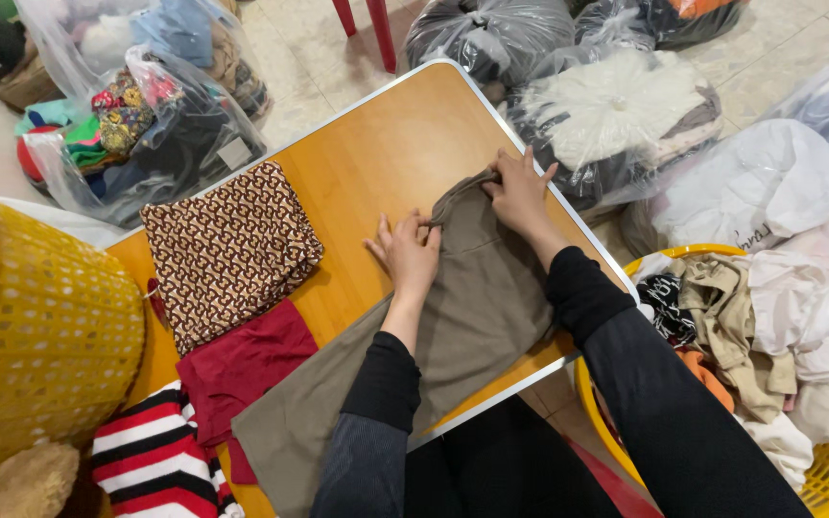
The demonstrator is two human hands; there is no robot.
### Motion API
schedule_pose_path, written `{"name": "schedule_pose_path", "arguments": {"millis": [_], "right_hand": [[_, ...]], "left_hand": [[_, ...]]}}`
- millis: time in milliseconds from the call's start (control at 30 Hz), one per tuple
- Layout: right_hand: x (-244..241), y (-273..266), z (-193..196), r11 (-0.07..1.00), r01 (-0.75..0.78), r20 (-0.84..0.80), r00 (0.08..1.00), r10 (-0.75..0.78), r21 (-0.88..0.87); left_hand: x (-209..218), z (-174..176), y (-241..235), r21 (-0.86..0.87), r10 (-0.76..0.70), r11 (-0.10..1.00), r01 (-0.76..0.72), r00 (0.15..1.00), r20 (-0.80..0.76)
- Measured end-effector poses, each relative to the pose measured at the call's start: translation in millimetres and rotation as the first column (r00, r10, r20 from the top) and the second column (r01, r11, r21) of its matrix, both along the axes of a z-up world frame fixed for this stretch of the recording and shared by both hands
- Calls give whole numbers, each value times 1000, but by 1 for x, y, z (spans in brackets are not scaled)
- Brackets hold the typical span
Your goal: The person folds a pair of brown pants on a table, smoothing and aligning the fabric before folding it into a compact rectangle. The person then picks up a white garment from a basket and begins to unfold and smooth it on the table.
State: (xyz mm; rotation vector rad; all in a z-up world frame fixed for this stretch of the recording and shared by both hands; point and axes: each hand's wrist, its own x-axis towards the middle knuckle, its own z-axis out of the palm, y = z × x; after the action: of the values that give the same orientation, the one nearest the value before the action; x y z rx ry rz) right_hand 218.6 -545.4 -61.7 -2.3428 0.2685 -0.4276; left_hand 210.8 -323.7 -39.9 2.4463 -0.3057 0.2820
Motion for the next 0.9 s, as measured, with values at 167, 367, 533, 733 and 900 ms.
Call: {"name": "schedule_pose_path", "arguments": {"millis": [167,367,533,733,900], "right_hand": [[-22,-18,34,963,-125,30,992,122,240],[-58,-38,60,963,-236,73,971,229,129],[-83,-54,48,924,-382,117,917,381,-20],[-112,-57,42,933,-351,122,926,358,-77],[-117,-34,44,926,-284,114,941,319,-247]], "left_hand": [[-12,4,0,-269,-75,961,65,997,-27],[-38,15,5,-278,-176,937,212,973,148],[-63,21,10,-30,-324,940,341,915,241],[-92,34,18,101,-432,902,421,866,252],[-105,29,11,187,-472,880,436,846,249]]}}
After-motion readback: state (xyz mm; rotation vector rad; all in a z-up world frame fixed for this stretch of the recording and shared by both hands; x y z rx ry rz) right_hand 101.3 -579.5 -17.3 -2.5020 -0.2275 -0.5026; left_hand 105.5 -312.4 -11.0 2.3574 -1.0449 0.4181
